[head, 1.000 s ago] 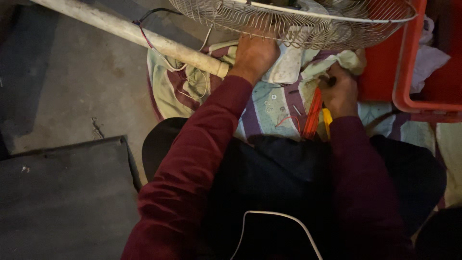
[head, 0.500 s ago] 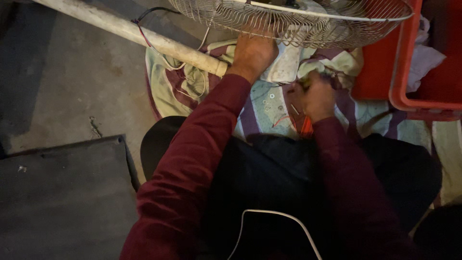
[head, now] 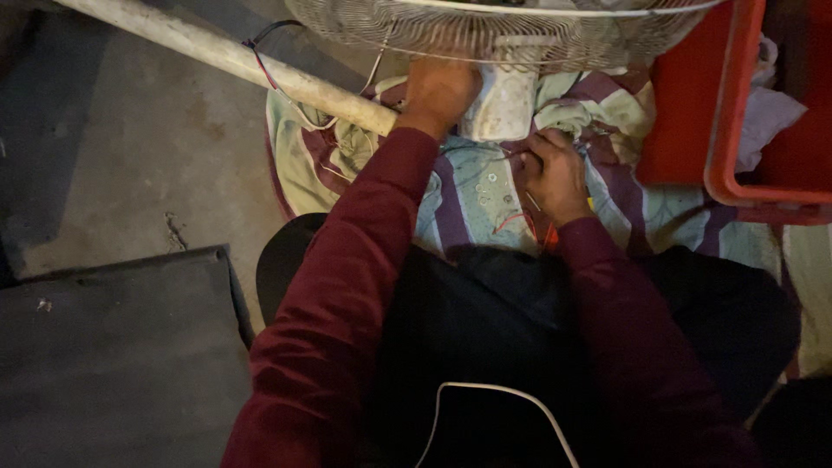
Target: The person sits on the floor and repairs a standing fan by hand. They remove the front grill, adjust the fan blades, and reattach the grill using a screwdriver.
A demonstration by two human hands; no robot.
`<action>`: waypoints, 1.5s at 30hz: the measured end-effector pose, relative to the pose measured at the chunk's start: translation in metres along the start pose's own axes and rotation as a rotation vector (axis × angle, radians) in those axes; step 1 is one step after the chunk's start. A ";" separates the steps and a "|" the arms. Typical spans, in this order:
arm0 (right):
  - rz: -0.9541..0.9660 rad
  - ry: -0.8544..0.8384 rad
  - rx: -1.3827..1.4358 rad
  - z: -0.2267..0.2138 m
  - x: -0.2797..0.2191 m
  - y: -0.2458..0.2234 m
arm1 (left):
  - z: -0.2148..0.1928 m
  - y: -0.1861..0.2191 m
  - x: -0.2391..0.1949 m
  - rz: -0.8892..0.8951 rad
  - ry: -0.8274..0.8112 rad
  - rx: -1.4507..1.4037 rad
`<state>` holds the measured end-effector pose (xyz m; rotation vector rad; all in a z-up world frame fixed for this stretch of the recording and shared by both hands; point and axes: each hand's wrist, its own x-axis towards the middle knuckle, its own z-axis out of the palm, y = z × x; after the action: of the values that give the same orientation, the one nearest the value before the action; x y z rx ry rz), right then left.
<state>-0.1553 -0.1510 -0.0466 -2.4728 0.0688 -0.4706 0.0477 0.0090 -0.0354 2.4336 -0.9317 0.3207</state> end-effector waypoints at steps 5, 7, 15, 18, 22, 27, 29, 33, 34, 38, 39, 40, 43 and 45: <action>0.081 -0.167 -0.056 -0.011 0.006 -0.011 | 0.008 -0.001 0.000 0.011 -0.013 0.113; 0.213 -0.232 0.042 -0.013 0.001 -0.012 | 0.010 0.003 0.005 -0.010 -0.013 0.107; 0.317 -0.385 0.293 -0.010 -0.009 0.042 | -0.001 0.012 0.000 0.011 0.040 -0.027; 0.347 -0.406 0.301 -0.016 -0.013 0.055 | 0.001 0.013 0.002 -0.039 -0.044 0.013; 0.344 -0.371 0.112 -0.026 -0.012 0.048 | 0.006 0.010 -0.002 0.030 0.005 0.032; 0.449 -0.529 0.143 -0.030 -0.008 0.023 | 0.009 0.010 -0.006 -0.012 -0.100 0.051; 0.464 -0.547 0.163 -0.032 -0.008 0.017 | 0.006 0.011 -0.007 0.083 0.044 0.040; 0.326 -0.510 0.090 -0.034 -0.012 0.010 | -0.002 0.018 -0.016 0.053 -0.007 -0.036; 0.280 -0.496 0.068 -0.034 -0.012 0.010 | -0.004 0.021 -0.018 0.094 0.075 -0.060; 0.258 -0.515 0.178 -0.017 -0.017 0.003 | -0.015 0.031 -0.027 0.091 0.024 -0.108; 0.248 -0.527 0.155 -0.013 -0.021 0.000 | -0.018 0.034 -0.029 0.081 -0.001 -0.069; 0.235 -0.539 0.127 -0.011 -0.021 -0.001 | -0.020 0.038 -0.028 0.071 -0.021 -0.033; 0.191 -0.480 0.182 -0.012 -0.025 -0.009 | -0.037 0.050 -0.027 0.056 -0.061 0.002; 0.161 -0.476 0.110 -0.016 -0.028 -0.017 | -0.054 0.061 -0.031 0.115 -0.021 0.033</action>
<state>-0.1880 -0.1420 -0.0340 -2.3812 0.0456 0.1826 -0.0177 0.0167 0.0215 2.4227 -1.0863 0.3547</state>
